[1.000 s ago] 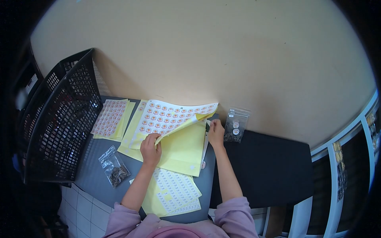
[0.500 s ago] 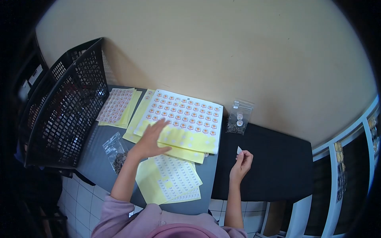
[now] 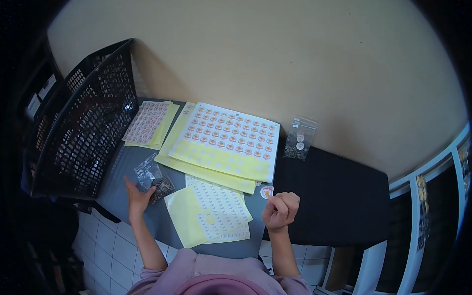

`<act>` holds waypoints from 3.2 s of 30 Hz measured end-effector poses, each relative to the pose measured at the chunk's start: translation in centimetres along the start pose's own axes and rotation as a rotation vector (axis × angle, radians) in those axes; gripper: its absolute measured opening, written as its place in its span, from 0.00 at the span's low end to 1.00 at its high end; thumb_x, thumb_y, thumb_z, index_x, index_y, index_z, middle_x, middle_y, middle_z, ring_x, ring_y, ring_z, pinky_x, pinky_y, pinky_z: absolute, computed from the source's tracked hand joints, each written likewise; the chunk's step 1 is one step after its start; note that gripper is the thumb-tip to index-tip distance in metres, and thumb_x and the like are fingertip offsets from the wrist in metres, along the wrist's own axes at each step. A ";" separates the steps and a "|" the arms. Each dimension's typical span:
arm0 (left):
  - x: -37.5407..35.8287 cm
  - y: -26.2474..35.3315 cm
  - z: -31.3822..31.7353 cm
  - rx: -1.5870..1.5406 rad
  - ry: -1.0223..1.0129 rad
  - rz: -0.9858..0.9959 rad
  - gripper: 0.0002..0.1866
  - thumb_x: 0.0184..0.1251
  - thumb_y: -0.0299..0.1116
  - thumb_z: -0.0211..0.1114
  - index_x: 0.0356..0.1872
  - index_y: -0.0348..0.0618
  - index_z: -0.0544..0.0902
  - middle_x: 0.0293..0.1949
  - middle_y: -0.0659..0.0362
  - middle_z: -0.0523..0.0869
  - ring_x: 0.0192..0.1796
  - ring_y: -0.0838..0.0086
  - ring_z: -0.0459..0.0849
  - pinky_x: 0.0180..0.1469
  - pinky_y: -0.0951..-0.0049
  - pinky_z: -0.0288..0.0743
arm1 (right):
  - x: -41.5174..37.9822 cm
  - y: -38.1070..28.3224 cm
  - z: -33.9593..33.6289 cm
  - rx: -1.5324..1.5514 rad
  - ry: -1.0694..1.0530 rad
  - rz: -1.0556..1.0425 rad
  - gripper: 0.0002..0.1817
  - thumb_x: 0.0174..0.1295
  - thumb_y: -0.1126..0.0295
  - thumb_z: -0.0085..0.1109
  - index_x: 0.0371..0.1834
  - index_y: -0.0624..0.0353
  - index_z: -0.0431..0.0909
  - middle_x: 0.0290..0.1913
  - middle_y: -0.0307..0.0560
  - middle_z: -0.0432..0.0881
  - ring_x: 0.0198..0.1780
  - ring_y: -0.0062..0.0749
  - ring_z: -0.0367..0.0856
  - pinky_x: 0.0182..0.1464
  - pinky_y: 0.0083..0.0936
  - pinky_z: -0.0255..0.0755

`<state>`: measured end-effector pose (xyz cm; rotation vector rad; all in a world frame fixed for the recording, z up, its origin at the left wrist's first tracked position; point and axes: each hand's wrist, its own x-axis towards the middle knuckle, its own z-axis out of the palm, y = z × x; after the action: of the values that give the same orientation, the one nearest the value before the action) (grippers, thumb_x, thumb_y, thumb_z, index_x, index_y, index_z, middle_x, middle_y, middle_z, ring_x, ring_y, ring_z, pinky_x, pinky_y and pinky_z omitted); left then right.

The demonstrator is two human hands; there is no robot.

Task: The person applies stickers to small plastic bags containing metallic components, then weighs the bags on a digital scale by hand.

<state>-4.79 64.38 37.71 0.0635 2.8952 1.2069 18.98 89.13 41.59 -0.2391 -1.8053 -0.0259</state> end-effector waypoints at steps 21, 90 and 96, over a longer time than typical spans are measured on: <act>-0.9 2.7 -0.1 -0.123 -0.143 -0.055 0.60 0.32 0.35 0.77 0.63 0.31 0.41 0.57 0.45 0.60 0.52 0.55 0.70 0.53 0.65 0.68 | -3.3 -8.1 3.5 0.487 -0.448 0.178 0.10 0.42 0.79 0.62 0.29 0.59 0.74 0.31 0.44 0.74 0.30 0.36 0.74 0.30 0.27 0.69; -11.3 12.5 3.9 -0.963 -1.433 0.284 0.23 0.58 0.21 0.53 0.57 0.33 0.65 0.49 0.56 0.75 0.50 0.78 0.73 0.54 0.77 0.66 | 1.7 -3.1 -2.0 0.230 -0.458 -0.108 0.13 0.41 0.77 0.58 0.34 0.62 0.77 0.36 0.43 0.77 0.40 0.32 0.77 0.39 0.25 0.71; -11.4 12.2 4.5 -0.960 -1.465 0.252 0.23 0.58 0.20 0.53 0.57 0.33 0.65 0.50 0.56 0.74 0.50 0.78 0.73 0.54 0.78 0.66 | 2.1 -2.9 -3.0 0.121 -0.599 -0.097 0.14 0.43 0.74 0.57 0.37 0.57 0.77 0.39 0.38 0.77 0.47 0.30 0.74 0.46 0.28 0.66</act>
<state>7.17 75.66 43.08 0.8497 0.9892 1.4581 20.89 86.21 44.66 -0.0731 -2.4044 0.0959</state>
